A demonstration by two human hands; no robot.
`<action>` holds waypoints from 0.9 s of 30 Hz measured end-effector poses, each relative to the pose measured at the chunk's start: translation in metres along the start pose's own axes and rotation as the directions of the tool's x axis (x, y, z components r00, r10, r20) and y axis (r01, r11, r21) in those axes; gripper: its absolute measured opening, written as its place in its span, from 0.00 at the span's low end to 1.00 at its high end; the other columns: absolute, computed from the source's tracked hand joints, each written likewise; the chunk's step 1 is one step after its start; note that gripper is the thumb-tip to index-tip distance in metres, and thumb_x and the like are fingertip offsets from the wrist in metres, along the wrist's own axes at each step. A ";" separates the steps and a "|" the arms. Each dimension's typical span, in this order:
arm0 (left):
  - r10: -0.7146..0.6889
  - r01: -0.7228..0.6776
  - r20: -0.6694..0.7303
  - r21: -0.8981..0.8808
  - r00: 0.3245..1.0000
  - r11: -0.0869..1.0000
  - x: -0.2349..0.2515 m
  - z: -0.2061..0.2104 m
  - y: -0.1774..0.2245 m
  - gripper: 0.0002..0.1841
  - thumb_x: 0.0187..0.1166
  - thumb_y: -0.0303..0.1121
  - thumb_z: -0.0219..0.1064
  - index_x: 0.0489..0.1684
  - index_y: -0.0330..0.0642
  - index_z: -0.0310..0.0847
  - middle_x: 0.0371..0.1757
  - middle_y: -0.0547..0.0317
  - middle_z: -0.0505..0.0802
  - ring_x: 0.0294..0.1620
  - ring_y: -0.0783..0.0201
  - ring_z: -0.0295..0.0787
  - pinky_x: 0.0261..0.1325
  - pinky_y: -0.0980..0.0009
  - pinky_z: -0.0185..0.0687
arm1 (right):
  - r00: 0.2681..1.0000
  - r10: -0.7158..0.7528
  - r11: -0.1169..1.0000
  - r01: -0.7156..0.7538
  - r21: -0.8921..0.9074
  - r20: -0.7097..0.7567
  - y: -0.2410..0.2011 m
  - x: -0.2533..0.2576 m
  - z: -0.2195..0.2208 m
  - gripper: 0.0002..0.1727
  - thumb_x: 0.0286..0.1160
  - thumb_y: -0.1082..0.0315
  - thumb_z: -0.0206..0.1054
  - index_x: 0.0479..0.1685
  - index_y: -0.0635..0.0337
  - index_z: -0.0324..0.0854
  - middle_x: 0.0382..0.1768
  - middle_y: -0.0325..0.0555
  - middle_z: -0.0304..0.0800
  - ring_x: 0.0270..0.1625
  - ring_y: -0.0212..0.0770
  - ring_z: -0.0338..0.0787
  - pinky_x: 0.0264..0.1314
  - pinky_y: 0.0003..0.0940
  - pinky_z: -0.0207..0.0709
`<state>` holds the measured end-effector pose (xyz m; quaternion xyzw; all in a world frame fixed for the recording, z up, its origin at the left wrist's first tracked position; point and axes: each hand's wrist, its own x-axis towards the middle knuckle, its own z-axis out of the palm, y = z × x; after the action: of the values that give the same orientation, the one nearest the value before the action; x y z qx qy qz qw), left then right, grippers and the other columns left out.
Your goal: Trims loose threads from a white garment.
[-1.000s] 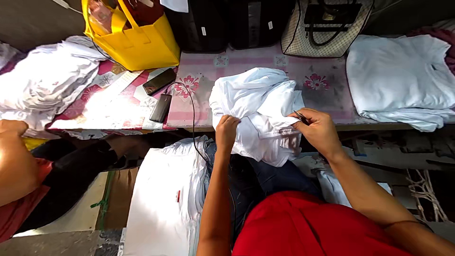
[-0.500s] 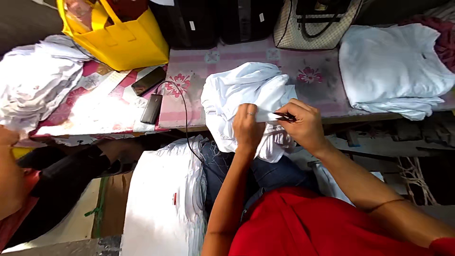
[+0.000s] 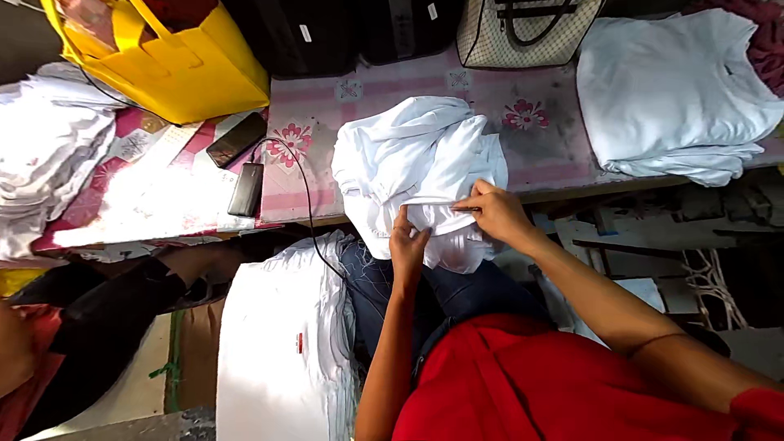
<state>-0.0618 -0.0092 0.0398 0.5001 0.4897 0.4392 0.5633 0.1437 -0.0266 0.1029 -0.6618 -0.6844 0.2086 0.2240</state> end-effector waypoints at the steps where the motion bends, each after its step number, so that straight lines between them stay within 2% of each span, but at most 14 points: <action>1: -0.073 0.074 0.018 -0.073 0.997 0.995 -0.002 -0.002 -0.001 0.45 0.67 0.13 0.72 0.90 0.30 0.53 0.75 0.35 0.81 0.63 0.59 0.89 0.65 0.64 0.86 | 0.988 0.097 0.995 -0.093 -0.034 0.118 0.004 -0.002 0.003 0.18 0.73 0.74 0.69 0.57 0.45 0.95 0.47 0.56 0.88 0.46 0.59 0.88 0.45 0.64 0.78; 3: -0.033 0.032 -0.021 -0.021 0.999 0.999 -0.013 -0.010 -0.002 0.39 0.70 0.15 0.70 0.86 0.26 0.58 0.71 0.32 0.83 0.58 0.59 0.91 0.59 0.67 0.89 | 0.960 0.170 0.985 -0.171 -0.014 0.223 0.006 -0.010 -0.001 0.17 0.78 0.66 0.71 0.64 0.43 0.92 0.48 0.55 0.88 0.49 0.57 0.88 0.51 0.63 0.78; 5: 0.174 -0.145 -0.119 0.217 0.978 0.965 -0.024 -0.013 0.001 0.19 0.72 0.20 0.70 0.62 0.21 0.82 0.56 0.35 0.87 0.47 0.62 0.91 0.51 0.71 0.89 | 0.956 0.156 0.981 -0.180 0.077 0.249 -0.001 -0.021 -0.010 0.15 0.79 0.65 0.70 0.61 0.50 0.93 0.46 0.53 0.89 0.50 0.53 0.88 0.55 0.60 0.78; 7: 0.339 -0.259 -0.129 0.419 0.932 0.871 -0.025 -0.003 0.012 0.08 0.71 0.24 0.73 0.42 0.26 0.91 0.42 0.40 0.90 0.38 0.62 0.89 0.44 0.72 0.88 | 0.949 0.114 0.973 -0.166 0.161 0.294 -0.013 -0.023 -0.013 0.15 0.82 0.66 0.66 0.61 0.54 0.92 0.48 0.52 0.92 0.54 0.52 0.89 0.61 0.58 0.78; 10: 0.254 -0.216 -0.008 0.502 0.967 0.838 -0.010 0.015 0.020 0.18 0.73 0.27 0.76 0.58 0.25 0.87 0.55 0.32 0.89 0.48 0.48 0.91 0.52 0.57 0.88 | 0.927 0.104 0.969 -0.176 0.174 0.361 -0.026 -0.008 0.002 0.23 0.84 0.67 0.63 0.78 0.52 0.81 0.56 0.58 0.93 0.59 0.58 0.90 0.67 0.63 0.76; 12: 0.312 -0.298 0.048 0.459 0.949 0.837 0.005 0.013 0.004 0.09 0.71 0.22 0.74 0.46 0.28 0.92 0.48 0.38 0.93 0.48 0.51 0.93 0.55 0.57 0.88 | 0.941 0.132 0.973 -0.183 0.142 0.313 -0.024 0.003 0.015 0.28 0.83 0.69 0.64 0.84 0.50 0.75 0.51 0.62 0.92 0.54 0.63 0.90 0.61 0.67 0.77; 14: 0.373 -0.411 0.174 0.407 0.912 0.816 0.006 -0.005 -0.012 0.04 0.72 0.21 0.72 0.37 0.32 0.94 0.43 0.46 0.95 0.47 0.57 0.94 0.56 0.61 0.90 | 0.963 0.131 0.970 -0.174 0.171 0.236 -0.017 0.007 0.020 0.24 0.85 0.69 0.62 0.80 0.54 0.78 0.52 0.61 0.93 0.52 0.60 0.92 0.61 0.64 0.79; 16: 0.347 -0.450 0.307 0.393 0.886 0.802 -0.009 -0.031 -0.021 0.06 0.75 0.20 0.68 0.36 0.30 0.93 0.44 0.45 0.95 0.49 0.58 0.95 0.60 0.62 0.89 | 0.970 0.145 0.948 -0.193 0.253 0.194 -0.010 0.002 0.018 0.18 0.91 0.65 0.56 0.70 0.60 0.84 0.40 0.55 0.92 0.38 0.48 0.89 0.49 0.51 0.82; 18: 0.253 -0.428 0.401 0.443 0.881 0.788 -0.029 -0.059 -0.025 0.08 0.77 0.20 0.66 0.37 0.31 0.93 0.45 0.45 0.95 0.52 0.54 0.93 0.63 0.60 0.87 | 0.953 0.216 0.882 -0.285 0.376 0.214 -0.007 -0.006 0.013 0.20 0.94 0.58 0.51 0.57 0.61 0.86 0.25 0.43 0.80 0.25 0.35 0.77 0.34 0.35 0.75; 20: 0.050 -0.315 0.447 0.541 0.893 0.780 -0.044 -0.075 -0.015 0.09 0.76 0.22 0.68 0.46 0.32 0.93 0.50 0.42 0.95 0.55 0.49 0.92 0.65 0.52 0.85 | 0.898 0.291 0.740 -0.430 0.517 0.330 -0.013 -0.013 0.003 0.24 0.96 0.52 0.46 0.49 0.59 0.83 0.20 0.32 0.67 0.20 0.26 0.65 0.25 0.24 0.62; 21: -0.002 -0.261 0.421 0.567 0.907 0.782 -0.048 -0.075 -0.008 0.11 0.76 0.23 0.69 0.52 0.31 0.92 0.52 0.41 0.94 0.55 0.49 0.93 0.64 0.52 0.86 | 0.865 0.300 0.654 -0.493 0.574 0.402 -0.017 -0.014 0.000 0.27 0.96 0.49 0.41 0.45 0.56 0.82 0.17 0.28 0.63 0.17 0.23 0.61 0.21 0.20 0.57; 23: 0.076 -0.217 0.276 0.528 0.958 0.821 -0.048 -0.058 0.006 0.12 0.78 0.27 0.68 0.53 0.29 0.90 0.49 0.41 0.94 0.46 0.55 0.94 0.56 0.60 0.90 | 0.811 0.259 0.518 -0.575 0.633 0.525 -0.024 -0.012 -0.001 0.31 0.96 0.46 0.34 0.41 0.54 0.80 0.14 0.25 0.61 0.14 0.21 0.58 0.17 0.17 0.53; 25: 0.182 -0.197 0.078 0.475 0.980 0.858 -0.039 -0.030 0.011 0.14 0.78 0.31 0.71 0.51 0.27 0.89 0.46 0.40 0.94 0.39 0.57 0.93 0.47 0.64 0.90 | 0.781 0.190 0.496 -0.600 0.628 0.595 -0.029 -0.009 0.003 0.27 0.97 0.49 0.37 0.43 0.54 0.79 0.16 0.25 0.62 0.15 0.21 0.59 0.18 0.16 0.54; 27: 0.194 -0.149 -0.036 0.506 0.980 0.850 -0.027 -0.011 0.007 0.13 0.76 0.29 0.73 0.49 0.25 0.89 0.43 0.38 0.93 0.39 0.53 0.92 0.47 0.60 0.88 | 0.759 0.155 0.535 -0.603 0.592 0.633 -0.034 -0.006 0.008 0.22 0.97 0.53 0.42 0.45 0.54 0.78 0.17 0.26 0.61 0.15 0.21 0.59 0.18 0.16 0.55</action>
<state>-0.0767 -0.0332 0.0495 0.6512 0.5640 0.3666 0.3512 0.1114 -0.0337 0.1162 -0.5579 -0.3921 0.6905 0.2413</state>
